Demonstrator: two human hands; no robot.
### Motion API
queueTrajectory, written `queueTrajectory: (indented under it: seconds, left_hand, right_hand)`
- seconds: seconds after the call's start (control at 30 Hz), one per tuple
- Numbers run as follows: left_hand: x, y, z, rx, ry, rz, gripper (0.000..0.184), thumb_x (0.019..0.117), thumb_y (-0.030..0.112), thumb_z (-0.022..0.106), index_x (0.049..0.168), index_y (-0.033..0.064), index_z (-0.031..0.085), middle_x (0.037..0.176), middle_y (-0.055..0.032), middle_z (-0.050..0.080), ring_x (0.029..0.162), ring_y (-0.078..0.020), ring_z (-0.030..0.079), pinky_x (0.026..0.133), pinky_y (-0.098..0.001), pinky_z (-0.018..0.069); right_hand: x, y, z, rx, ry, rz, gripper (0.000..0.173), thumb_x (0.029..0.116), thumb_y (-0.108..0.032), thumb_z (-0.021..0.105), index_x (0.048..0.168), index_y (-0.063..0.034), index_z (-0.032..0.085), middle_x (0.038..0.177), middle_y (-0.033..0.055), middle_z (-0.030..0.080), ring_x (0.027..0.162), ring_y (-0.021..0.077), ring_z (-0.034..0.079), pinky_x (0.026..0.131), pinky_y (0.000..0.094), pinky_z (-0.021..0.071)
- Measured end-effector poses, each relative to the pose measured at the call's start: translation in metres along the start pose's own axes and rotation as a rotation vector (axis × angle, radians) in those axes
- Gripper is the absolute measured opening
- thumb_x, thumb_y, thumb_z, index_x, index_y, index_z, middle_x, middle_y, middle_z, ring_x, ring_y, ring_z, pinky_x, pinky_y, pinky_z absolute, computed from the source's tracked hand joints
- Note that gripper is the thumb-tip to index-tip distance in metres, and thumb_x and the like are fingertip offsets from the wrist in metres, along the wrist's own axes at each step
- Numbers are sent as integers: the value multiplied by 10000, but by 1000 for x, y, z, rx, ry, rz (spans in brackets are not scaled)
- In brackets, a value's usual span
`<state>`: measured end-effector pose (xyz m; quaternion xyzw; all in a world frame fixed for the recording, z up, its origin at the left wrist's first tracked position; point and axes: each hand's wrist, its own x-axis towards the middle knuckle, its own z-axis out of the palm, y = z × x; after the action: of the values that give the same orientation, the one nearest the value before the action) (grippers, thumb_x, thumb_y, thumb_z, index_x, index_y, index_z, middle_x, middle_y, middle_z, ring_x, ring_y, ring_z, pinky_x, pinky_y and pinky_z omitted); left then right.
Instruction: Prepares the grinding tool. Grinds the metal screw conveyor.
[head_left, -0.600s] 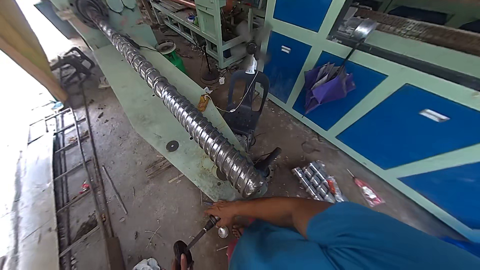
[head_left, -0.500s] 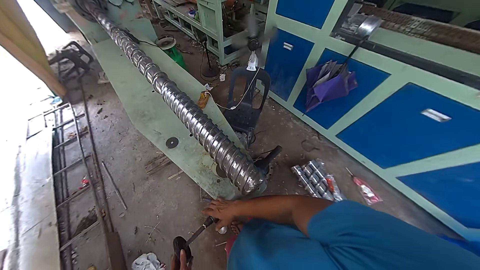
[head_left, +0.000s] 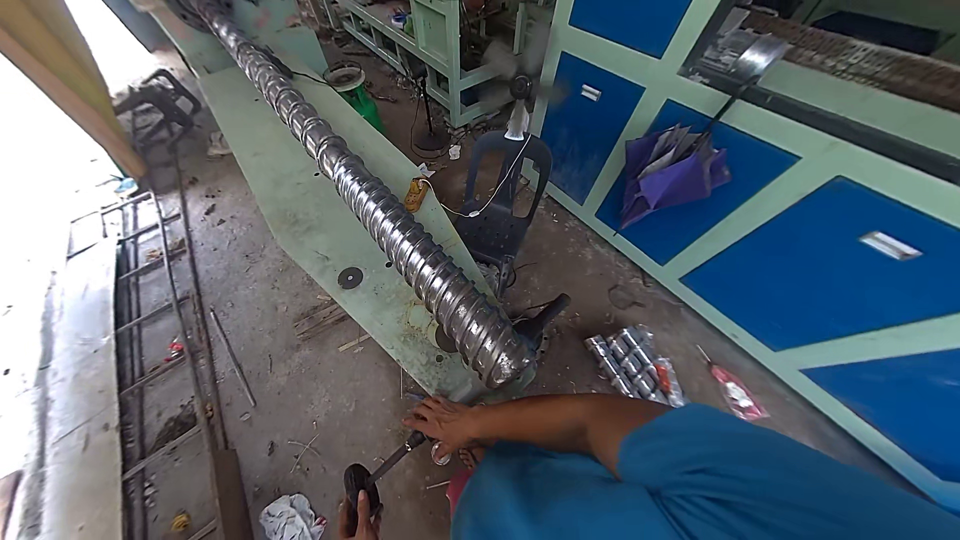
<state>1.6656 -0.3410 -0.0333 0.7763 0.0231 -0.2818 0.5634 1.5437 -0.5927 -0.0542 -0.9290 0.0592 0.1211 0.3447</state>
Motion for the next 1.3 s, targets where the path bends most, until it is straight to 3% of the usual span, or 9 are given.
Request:
queueTrajectory:
  seconds: [0.1,0.3,0.43,0.53,0.8,0.93,1.03,1.2,1.3]
  left_hand:
    - [-3,5,3,7,13,0,517,1054,232,602,1484,-18,460,1380,-245,565,1105,-262,644,881,-475,583]
    - [-2,5,4,1,20,3,503,1051,235,608,1467,-16,479,1356,-233,580,1086,-248,651,870,-465,588]
    - [1,3,4,-16,51,-13,495,1032,235,648,1448,2,514,1330,-214,605,1069,-249,662,843,-473,597]
    - [4,3,9,-11,110,-30,486,1045,350,625,1400,22,573,1281,-198,635,1051,-266,672,819,-508,598]
    - [8,7,15,-2,180,-36,441,1051,383,609,1321,35,633,1170,-169,677,961,-238,683,760,-475,600]
    - [8,10,18,1,179,-61,462,1054,394,601,1357,47,621,1229,-187,665,1010,-265,673,791,-505,587]
    - [8,11,19,-3,188,-50,439,1048,389,613,1319,45,649,1198,-177,677,974,-255,681,771,-493,592]
    - [7,6,19,-18,185,-19,436,1057,368,600,1307,13,641,1174,-181,676,950,-237,682,780,-482,597]
    - [12,6,20,-3,205,-14,436,1046,385,619,1287,24,663,1120,-169,695,880,-223,686,733,-457,598]
  right_hand:
    - [2,-2,-2,48,74,13,731,831,-173,821,1477,-85,489,1411,228,548,1350,418,490,1127,589,392]
    - [12,17,-16,94,-101,-13,586,981,-389,662,1462,-84,522,1321,182,644,1269,383,563,1092,608,389]
    - [4,4,-6,26,-48,-18,785,888,-387,794,1547,-141,445,1516,240,449,1405,446,412,1152,635,321]
    - [2,-1,-1,-12,68,39,739,820,-227,840,1466,-98,503,1434,233,510,1355,432,465,1099,592,411]
    - [2,11,-15,35,-51,12,619,995,-349,658,1529,-119,445,1416,199,572,1352,393,500,1110,611,379]
    - [1,2,0,-61,0,19,731,872,-320,814,1491,-116,481,1469,212,492,1392,416,442,1111,611,392]
    - [6,5,-4,-41,28,2,606,879,-212,776,1423,-98,535,1374,195,572,1324,391,509,1079,578,421]
    - [14,20,-26,80,-134,-6,663,952,-363,711,1534,-167,463,1345,168,637,1268,375,563,1080,619,384]
    - [17,16,-24,16,-153,2,650,976,-416,677,1537,-170,459,1398,174,600,1327,392,515,1078,630,388]
